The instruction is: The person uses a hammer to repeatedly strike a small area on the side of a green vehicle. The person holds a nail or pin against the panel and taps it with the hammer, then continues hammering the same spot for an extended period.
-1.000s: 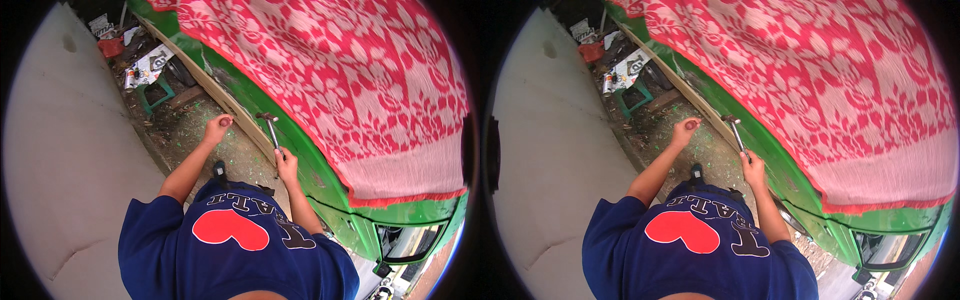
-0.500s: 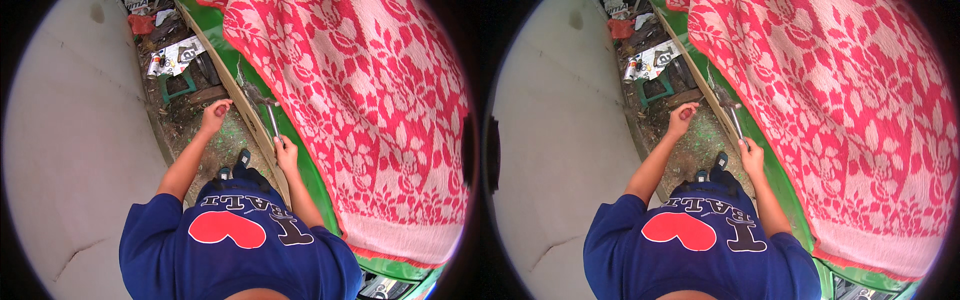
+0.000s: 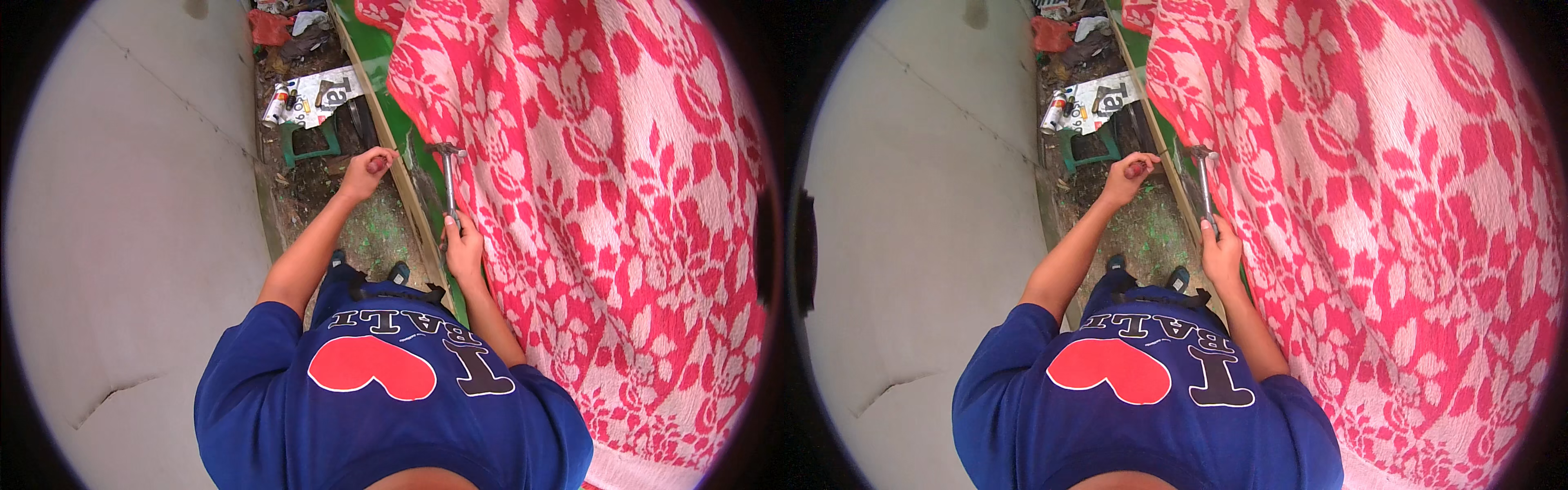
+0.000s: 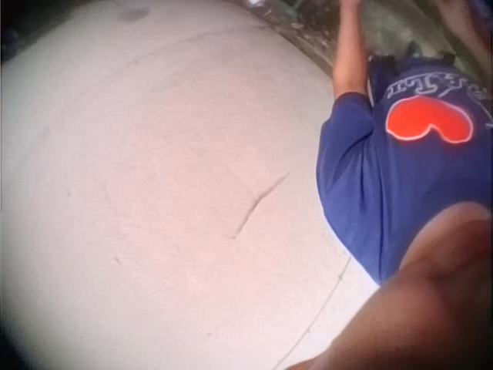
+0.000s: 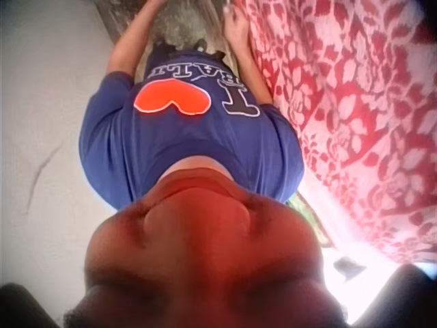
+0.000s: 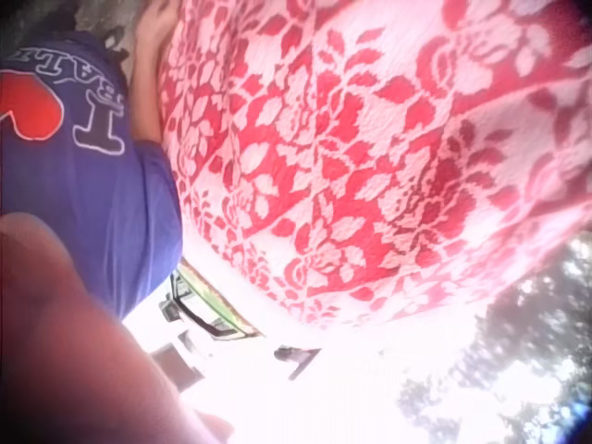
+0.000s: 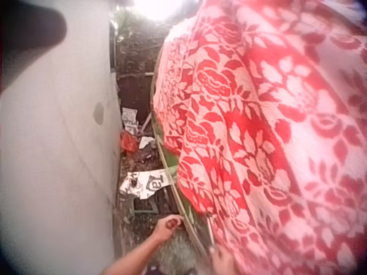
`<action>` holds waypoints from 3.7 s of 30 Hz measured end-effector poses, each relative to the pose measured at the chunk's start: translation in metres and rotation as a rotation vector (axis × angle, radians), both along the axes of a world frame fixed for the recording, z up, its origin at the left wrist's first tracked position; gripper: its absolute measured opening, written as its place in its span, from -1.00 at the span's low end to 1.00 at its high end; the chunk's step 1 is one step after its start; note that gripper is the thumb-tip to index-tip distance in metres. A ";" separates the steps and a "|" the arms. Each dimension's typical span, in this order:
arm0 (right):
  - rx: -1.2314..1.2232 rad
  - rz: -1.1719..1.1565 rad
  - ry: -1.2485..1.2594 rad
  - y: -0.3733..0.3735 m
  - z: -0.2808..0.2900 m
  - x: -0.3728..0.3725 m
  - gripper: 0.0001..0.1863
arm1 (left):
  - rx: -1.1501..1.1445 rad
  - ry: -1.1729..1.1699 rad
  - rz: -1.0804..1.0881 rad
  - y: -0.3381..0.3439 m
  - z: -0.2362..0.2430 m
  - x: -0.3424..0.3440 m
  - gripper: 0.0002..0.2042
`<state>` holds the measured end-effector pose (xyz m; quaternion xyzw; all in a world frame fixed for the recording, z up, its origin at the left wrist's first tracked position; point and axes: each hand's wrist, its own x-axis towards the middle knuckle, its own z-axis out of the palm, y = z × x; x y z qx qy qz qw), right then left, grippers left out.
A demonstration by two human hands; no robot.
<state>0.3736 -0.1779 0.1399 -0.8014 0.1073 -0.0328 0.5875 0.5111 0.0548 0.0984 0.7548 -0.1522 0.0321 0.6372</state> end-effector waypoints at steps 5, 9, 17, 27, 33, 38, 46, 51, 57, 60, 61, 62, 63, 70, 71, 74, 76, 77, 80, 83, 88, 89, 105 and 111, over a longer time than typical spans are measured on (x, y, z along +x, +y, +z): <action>-0.027 0.012 0.014 0.012 0.018 0.012 -0.68 | 0.003 0.022 -0.059 0.004 -0.002 0.020 -0.86; -0.058 -0.003 0.005 0.027 0.020 0.015 -0.72 | -0.009 0.026 -0.143 0.009 -0.002 0.033 -0.87; -0.059 -0.106 0.011 0.046 0.011 0.015 -0.72 | 0.033 0.014 -0.261 0.020 -0.004 0.053 -0.87; -0.142 -0.137 0.028 0.044 0.006 0.007 -0.68 | 0.162 -0.113 -0.373 0.018 0.005 0.060 -0.86; -0.296 -0.031 -0.522 0.048 0.007 -0.003 -0.72 | 0.208 -0.060 -0.334 0.009 0.014 0.061 -0.79; -0.465 0.061 -0.318 0.052 0.022 0.009 -0.73 | 0.028 0.066 -0.374 0.009 -0.011 0.074 -0.76; -0.549 0.113 -0.263 0.051 0.030 0.014 -0.72 | 0.035 0.043 -0.415 0.006 0.008 0.073 -0.80; -0.466 0.113 -0.456 0.051 0.030 0.011 -0.74 | 0.074 -0.002 -0.396 0.008 -0.007 0.072 -0.82; -0.434 0.094 -0.388 0.051 0.033 0.013 -0.73 | -0.003 0.022 -0.399 0.007 -0.004 0.072 -0.87; -0.439 0.099 -0.538 0.048 0.026 0.015 -0.71 | -0.037 0.073 -0.398 0.003 -0.005 0.073 -0.88; -0.481 0.117 -0.462 0.048 0.027 0.016 -0.71 | -0.052 0.070 -0.391 0.002 -0.006 0.075 -0.89; -0.523 0.135 -0.387 0.048 0.029 0.021 -0.71 | -0.066 0.067 -0.382 0.001 -0.006 0.076 -0.89; -0.564 0.153 -0.311 0.048 0.032 0.022 -0.71 | -0.074 0.078 -0.388 0.002 -0.007 0.076 -0.90; -0.255 0.013 -0.312 0.037 0.046 0.020 -0.73 | 0.081 -0.128 -0.001 -0.004 -0.002 0.052 -0.83; -0.204 0.013 -0.233 0.034 0.051 0.023 -0.73 | 0.048 -0.108 0.011 -0.002 -0.004 0.049 -0.84; -0.087 -0.020 -0.217 0.025 0.043 0.037 -0.73 | -0.024 -0.076 0.021 -0.004 -0.005 0.039 -0.86; 0.000 -0.017 -0.154 0.019 0.038 0.041 -0.72 | -0.039 -0.071 0.026 -0.006 -0.005 0.033 -0.86; 0.038 -0.017 -0.149 0.018 0.036 0.042 -0.71 | -0.037 -0.071 0.032 -0.007 -0.007 0.031 -0.87; 0.080 0.025 -0.090 0.016 0.039 0.038 -0.71 | -0.042 -0.020 0.072 -0.009 -0.010 0.024 -0.89; 0.126 0.043 -0.078 0.018 0.041 0.032 -0.72 | -0.084 0.052 0.123 -0.016 -0.013 0.020 -0.89; 0.122 0.056 -0.096 0.017 0.036 0.036 -0.71 | -0.131 0.049 0.173 -0.018 -0.016 0.018 -0.90; 0.122 0.047 -0.087 0.017 0.037 0.036 -0.70 | -0.129 0.024 0.174 -0.019 -0.013 0.020 -0.92; -0.112 0.038 -0.054 0.019 0.055 0.035 -0.67 | 0.017 0.007 0.095 -0.012 0.001 0.047 -0.90; -0.226 0.118 -0.078 0.019 0.071 0.053 -0.70 | 0.084 0.079 0.131 -0.016 0.006 0.052 -0.89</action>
